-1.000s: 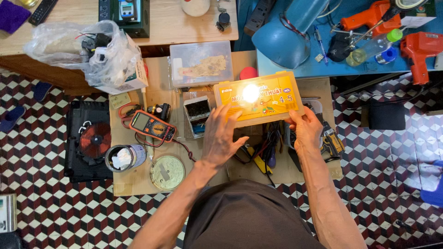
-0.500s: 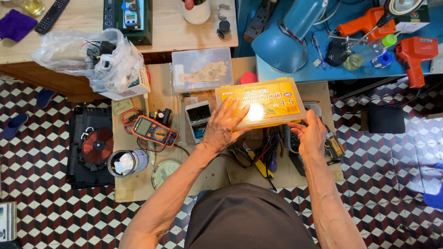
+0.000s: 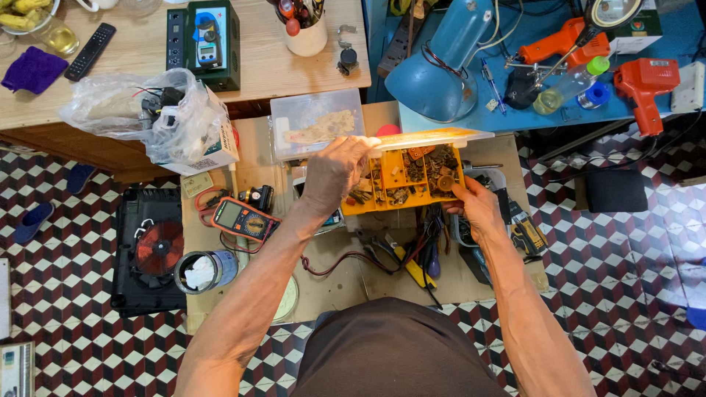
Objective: The person sorts through various electronic components and tools on a cluttered workbench. They open and close several storage containers, handle small parts, and inspect a component under a lamp.
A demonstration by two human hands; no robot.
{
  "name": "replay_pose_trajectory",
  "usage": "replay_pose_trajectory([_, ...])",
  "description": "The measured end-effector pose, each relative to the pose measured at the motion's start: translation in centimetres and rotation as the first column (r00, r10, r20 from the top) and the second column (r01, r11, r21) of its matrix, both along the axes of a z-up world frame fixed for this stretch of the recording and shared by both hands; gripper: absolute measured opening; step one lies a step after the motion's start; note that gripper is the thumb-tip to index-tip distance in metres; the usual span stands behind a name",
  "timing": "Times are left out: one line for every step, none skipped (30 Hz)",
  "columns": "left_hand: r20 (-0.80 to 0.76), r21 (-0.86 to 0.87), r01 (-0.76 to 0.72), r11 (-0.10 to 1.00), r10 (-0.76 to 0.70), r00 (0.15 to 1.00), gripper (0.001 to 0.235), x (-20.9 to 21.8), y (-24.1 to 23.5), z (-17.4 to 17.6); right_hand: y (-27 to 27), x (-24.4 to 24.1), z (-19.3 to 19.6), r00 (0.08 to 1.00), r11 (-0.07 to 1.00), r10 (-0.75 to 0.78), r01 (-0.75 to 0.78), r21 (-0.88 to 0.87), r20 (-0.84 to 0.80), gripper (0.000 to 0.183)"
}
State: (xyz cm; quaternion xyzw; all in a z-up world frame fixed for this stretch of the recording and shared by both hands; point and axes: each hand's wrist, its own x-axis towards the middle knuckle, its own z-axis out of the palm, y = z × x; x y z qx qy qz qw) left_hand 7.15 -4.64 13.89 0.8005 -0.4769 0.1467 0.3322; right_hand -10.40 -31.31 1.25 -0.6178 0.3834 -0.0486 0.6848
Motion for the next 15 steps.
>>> replay_pose_trajectory([0.024,-0.015,-0.001,1.0,0.002,1.0,0.027,0.2,0.0,0.9,0.0,0.0,0.2,1.0,1.0,-0.005,0.005,0.012,0.004,0.048])
replay_pose_trajectory([0.036,-0.023,0.004,1.0,-0.004,0.999,0.028,0.2,0.0,1.7,0.0,-0.1,0.5,1.0,1.0,-0.011,0.011,0.024,0.008,0.047])
replay_pose_trajectory([0.045,-0.031,0.009,0.999,-0.008,0.999,0.029,0.0,0.0,2.4,0.1,-0.5,1.0,0.999,0.998,-0.014,0.012,0.055,0.039,0.048])
replay_pose_trajectory([0.054,-0.038,0.014,0.999,-0.012,0.998,0.03,-0.1,0.0,3.1,0.2,-1.0,1.6,0.997,0.996,-0.018,0.012,0.087,0.069,0.049])
replay_pose_trajectory([0.044,-0.04,0.031,0.999,-0.029,0.999,0.027,-0.3,0.4,3.8,0.6,-1.7,2.2,0.995,0.993,-0.021,0.009,0.121,0.098,0.049])
replay_pose_trajectory([0.033,-0.043,0.047,0.998,-0.045,0.998,0.024,-0.7,0.9,4.4,1.1,-2.5,3.0,0.991,0.992,0.0,-0.016,0.121,0.131,0.049])
replay_pose_trajectory([0.025,-0.046,0.064,0.997,-0.063,0.998,0.022,-1.1,1.4,4.9,1.6,-3.6,3.8,0.986,0.992,0.019,-0.039,0.12,0.165,0.049])
replay_pose_trajectory([-0.005,-0.027,0.065,0.998,-0.065,0.998,0.021,-1.6,2.2,5.4,2.1,-4.7,4.7,0.979,0.991,0.038,-0.063,0.118,0.2,0.049])
replay_pose_trajectory([-0.035,-0.008,0.065,0.998,-0.065,0.997,0.021,-2.2,3.3,5.7,2.9,-6.0,5.5,0.99,0.991,0.051,-0.066,0.115,0.134,0.048])
replay_pose_trajectory([-0.066,0.012,0.065,0.998,-0.064,0.996,0.02,-2.9,4.6,5.9,3.7,-7.2,6.2,0.996,0.991,0.064,-0.071,0.112,0.067,0.048])
replay_pose_trajectory([-0.106,-0.02,0.041,0.999,-0.043,0.993,0.017,-3.5,6.1,5.9,4.8,-8.7,6.8,0.996,0.99,0.075,-0.08,0.119,0.044,0.049])
replay_pose_trajectory([-0.147,-0.052,0.016,0.999,-0.023,0.989,0.014,-4.1,7.8,5.9,6.2,-9.9,7.1,0.996,0.988,0.087,-0.089,0.126,0.02,0.049])
replay_pose_trajectory([-0.29,-0.038,-0.085,0.996,0.07,0.954,0.014,-4.6,9.5,5.6,7.5,-10.6,7.1,0.995,0.978,0.094,-0.089,0.19,-0.016,0.052])
replay_pose_trajectory([-0.426,-0.009,-0.181,0.983,0.16,0.891,0.015,-4.9,11.2,5.1,8.6,-11.1,6.9,0.993,0.963,0.102,-0.086,0.254,-0.052,0.055])
replay_pose_trajectory([-0.55,0.057,-0.311,0.949,0.29,0.783,0.016,-4.8,13.0,4.3,9.9,-11.3,6.5,0.989,0.947,0.145,-0.136,0.292,-0.008,0.054])
